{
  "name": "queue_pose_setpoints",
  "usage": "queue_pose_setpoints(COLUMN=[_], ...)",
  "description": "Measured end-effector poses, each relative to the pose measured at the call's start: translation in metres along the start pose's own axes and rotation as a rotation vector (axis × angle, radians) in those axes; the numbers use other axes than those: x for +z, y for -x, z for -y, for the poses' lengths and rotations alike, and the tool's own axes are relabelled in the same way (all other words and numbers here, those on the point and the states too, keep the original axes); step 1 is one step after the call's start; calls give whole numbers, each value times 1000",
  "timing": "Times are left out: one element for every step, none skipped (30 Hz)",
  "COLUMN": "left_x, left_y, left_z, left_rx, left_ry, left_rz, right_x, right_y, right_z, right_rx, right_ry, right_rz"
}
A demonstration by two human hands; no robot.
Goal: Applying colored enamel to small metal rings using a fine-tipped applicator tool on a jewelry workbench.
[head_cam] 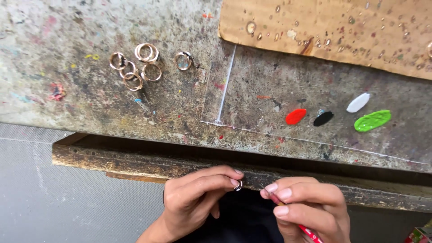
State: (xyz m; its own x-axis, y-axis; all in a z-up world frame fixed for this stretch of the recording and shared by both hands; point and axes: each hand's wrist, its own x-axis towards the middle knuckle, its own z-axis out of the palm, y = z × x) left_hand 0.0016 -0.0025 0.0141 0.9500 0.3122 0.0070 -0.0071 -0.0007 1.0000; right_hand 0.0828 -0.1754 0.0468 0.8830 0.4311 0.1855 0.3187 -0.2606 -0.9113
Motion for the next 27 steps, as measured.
queue_pose_setpoints(left_x=[0,-1,-1,-1,-1,-1,1,2,4,5,6,7,9,10,12,13,15,16,18,20,22,25,27,30,30,30,30], left_y=[0,0,0,1,2,2,2,2,1,0,-2,-4,-5,-5,-5,-6,-6,-5,-5,-5,-5,-5,-6,-5,-7,-8,-8], left_z=[-1,-2,-3,-3,-4,-5,-6,-7,-8,-11,-13,-15,-14,-14,-13,-14,-15,-16,-15,-15,-14,-17,-20,-21,-19,-19,-18], left_rx=[5,-1,-6,-2,-8,-13,-6,0,6,16,35,60,76,109,143,151,143,134,140,122,104,103,40,-17,-12,-20,-28], left_ry=[-1,-3,-5,-4,11,26,28,36,44,49,30,12,18,-48,-115,-109,-125,-141,-136,-114,-92,-87,-64,-46,-45,-51,-57], left_rz=[-1,4,9,11,12,14,19,1,-16,-6,-8,-7,6,-5,-18,-10,-17,-23,-15,-40,-65,-58,-102,-149,-143,-135,-126], right_x=[-1,-3,-4,-5,-5,-6,-10,-15,-20,-30,-41,-52,-58,-64,-70,-74,-76,-79,-80,-81,-82,-81,-81,-79,-79,-79,-78], right_y=[-1,-2,-3,-4,-5,-7,-11,-16,-21,-29,-38,-46,-53,-60,-67,-74,-81,-88,-94,-100,-107,-110,-113,-115,-115,-116,-116], right_z=[0,0,0,-1,-3,-5,-10,-16,-22,-22,-23,-23,-19,-15,-11,-10,-9,-9,-10,-11,-12,-11,-10,-10,-11,-11,-11], right_rx=[-5,-17,-30,-33,-57,-81,-86,-188,-291,-296,-376,-456,-464,-458,-450,-451,-459,-465,-465,-489,-513,-507,-479,-457,-458,-444,-431], right_ry=[0,4,9,11,14,19,22,50,79,89,173,263,277,344,411,420,443,466,475,481,487,494,487,478,482,487,491], right_rz=[-1,-9,-17,-20,-60,-101,-107,-109,-110,-121,-41,37,22,42,62,54,51,49,41,42,44,42,41,37,31,44,56])
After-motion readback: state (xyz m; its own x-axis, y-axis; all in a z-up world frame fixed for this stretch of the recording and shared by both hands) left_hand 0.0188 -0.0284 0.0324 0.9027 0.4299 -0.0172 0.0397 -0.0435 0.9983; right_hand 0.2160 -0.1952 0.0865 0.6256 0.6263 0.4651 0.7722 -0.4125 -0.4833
